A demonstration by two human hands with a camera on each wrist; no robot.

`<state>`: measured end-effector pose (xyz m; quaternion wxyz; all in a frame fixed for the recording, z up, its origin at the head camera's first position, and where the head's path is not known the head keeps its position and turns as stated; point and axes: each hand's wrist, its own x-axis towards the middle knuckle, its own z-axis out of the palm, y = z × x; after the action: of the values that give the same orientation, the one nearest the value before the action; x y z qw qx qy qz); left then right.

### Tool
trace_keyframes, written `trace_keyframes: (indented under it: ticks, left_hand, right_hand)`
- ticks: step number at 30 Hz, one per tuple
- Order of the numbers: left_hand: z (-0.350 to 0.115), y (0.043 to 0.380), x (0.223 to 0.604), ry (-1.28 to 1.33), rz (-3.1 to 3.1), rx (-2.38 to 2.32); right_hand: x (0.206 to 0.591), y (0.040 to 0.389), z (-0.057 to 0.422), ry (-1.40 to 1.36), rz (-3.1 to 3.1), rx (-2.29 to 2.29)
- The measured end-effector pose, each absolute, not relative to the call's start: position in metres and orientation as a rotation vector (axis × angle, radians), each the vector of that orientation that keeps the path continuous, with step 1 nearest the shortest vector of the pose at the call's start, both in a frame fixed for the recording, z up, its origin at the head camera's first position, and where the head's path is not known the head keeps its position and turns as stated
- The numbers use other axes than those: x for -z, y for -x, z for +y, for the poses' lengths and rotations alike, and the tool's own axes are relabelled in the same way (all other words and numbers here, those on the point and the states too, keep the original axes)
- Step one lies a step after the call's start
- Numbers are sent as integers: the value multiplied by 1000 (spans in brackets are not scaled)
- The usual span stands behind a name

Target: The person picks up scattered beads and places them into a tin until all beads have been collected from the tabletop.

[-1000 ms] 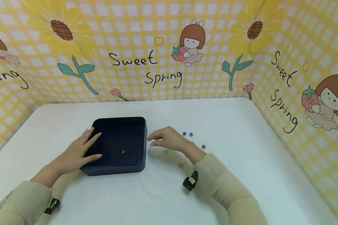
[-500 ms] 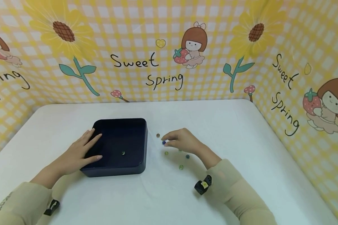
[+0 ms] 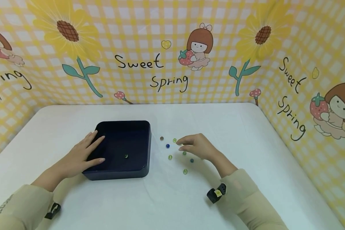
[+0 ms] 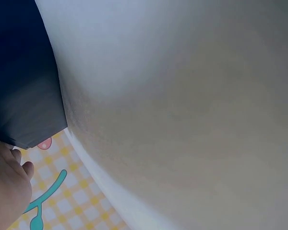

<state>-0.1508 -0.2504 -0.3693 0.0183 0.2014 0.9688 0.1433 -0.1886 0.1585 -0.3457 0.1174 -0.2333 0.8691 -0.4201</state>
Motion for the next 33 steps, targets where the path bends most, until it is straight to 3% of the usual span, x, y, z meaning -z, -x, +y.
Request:
trace_keyframes:
  ticks: [33]
  left_hand:
    - [-248,151,368,-644,3023,-452]
  right_hand:
    - [359,186,216,483,2683,1285]
